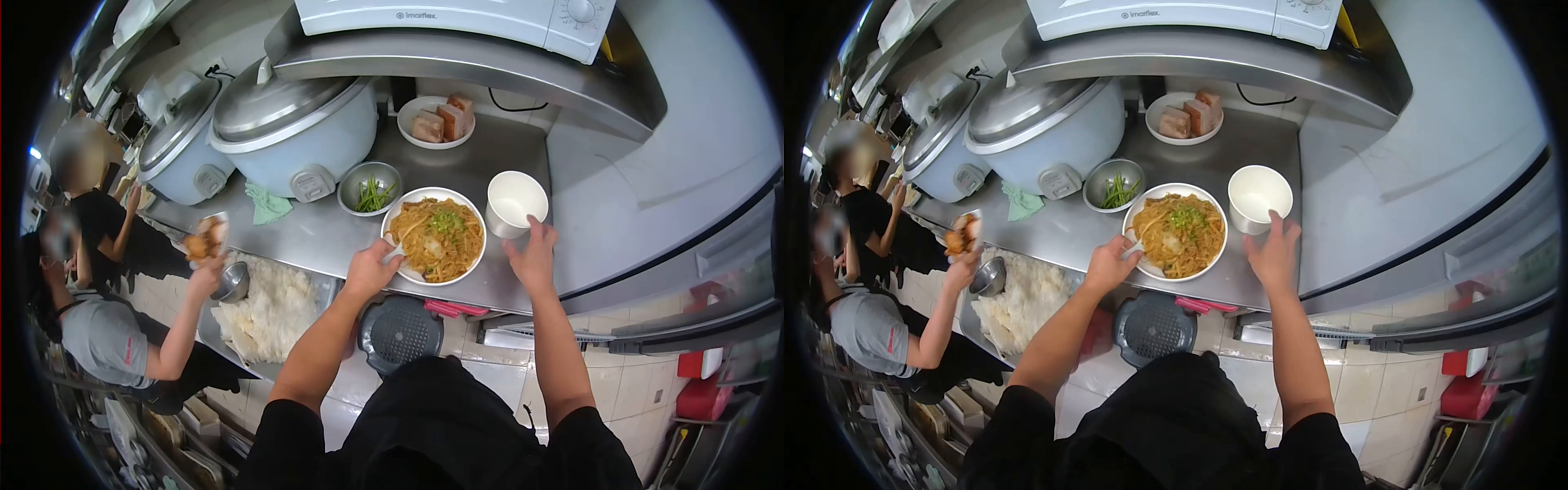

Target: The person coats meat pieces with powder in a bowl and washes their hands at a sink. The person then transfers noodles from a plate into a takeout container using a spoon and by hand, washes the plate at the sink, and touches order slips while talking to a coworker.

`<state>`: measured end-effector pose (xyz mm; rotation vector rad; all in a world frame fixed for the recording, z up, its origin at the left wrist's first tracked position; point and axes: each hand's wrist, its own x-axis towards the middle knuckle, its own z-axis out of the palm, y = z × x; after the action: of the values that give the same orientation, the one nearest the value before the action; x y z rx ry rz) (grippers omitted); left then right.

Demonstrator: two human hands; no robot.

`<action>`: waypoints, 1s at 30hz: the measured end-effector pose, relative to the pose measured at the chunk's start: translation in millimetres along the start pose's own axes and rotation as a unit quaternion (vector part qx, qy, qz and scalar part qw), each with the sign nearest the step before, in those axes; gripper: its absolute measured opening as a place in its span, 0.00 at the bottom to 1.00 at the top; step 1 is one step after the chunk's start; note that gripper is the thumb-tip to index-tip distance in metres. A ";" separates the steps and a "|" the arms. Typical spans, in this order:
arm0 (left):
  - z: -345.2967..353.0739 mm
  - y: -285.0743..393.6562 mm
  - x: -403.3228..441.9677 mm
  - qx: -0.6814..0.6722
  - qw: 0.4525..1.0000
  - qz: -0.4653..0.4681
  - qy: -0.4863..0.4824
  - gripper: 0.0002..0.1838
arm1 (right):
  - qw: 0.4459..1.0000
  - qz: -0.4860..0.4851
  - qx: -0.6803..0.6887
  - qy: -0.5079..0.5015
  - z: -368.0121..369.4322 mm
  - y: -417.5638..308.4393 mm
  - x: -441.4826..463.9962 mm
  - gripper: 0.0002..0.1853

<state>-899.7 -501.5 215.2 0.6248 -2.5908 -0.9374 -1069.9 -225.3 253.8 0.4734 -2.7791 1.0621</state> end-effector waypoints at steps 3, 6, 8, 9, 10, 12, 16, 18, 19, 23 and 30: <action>-0.5 -6.0 -1.1 -0.039 0.999 0.001 0.002 0.17 | 1.000 -0.002 -0.007 -0.013 7.9 17.3 20.4 0.24; -2.3 -5.2 -4.1 -0.044 0.999 -0.024 -0.015 0.18 | 0.999 0.024 0.027 -0.028 5.2 15.5 25.0 0.19; -2.1 -4.7 -2.4 -0.052 0.998 -0.017 -0.002 0.18 | 0.999 0.007 0.039 -0.006 5.2 15.2 25.3 0.17; -2.5 -4.1 -1.6 -0.050 0.999 -0.022 -0.004 0.18 | 0.999 -0.020 0.033 0.017 5.3 18.4 23.9 0.17; -3.7 -2.4 -1.4 -0.047 0.998 -0.028 -0.006 0.18 | 0.998 -0.047 0.028 0.038 4.7 19.0 21.3 0.16; -7.6 1.6 -1.5 -0.046 0.998 -0.031 -0.005 0.18 | 0.997 -0.062 0.035 0.040 1.8 20.2 18.1 0.16; -17.9 6.6 1.5 -0.054 0.998 -0.034 -0.011 0.18 | 0.996 -0.084 0.038 0.016 -11.9 9.4 10.8 0.16; -22.4 8.8 4.3 -0.052 0.998 -0.038 -0.016 0.18 | 0.995 -0.093 0.032 0.008 -20.4 -0.9 5.7 0.16; -25.2 12.1 5.2 -0.050 0.998 -0.038 -0.017 0.18 | 0.995 -0.097 0.029 0.004 -25.0 -4.8 4.0 0.16; -37.9 25.5 10.6 -0.021 0.999 -0.019 -0.024 0.18 | 0.992 -0.116 0.049 -0.007 -36.8 -11.1 2.3 0.17; -50.6 35.7 16.4 -0.005 1.000 0.008 -0.024 0.19 | 0.985 -0.170 0.027 -0.015 -44.5 -21.7 -5.2 0.19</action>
<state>-902.4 -511.6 278.3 0.5861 -2.6273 -0.9703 -1057.3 -209.6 299.4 0.9368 -2.5700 1.0545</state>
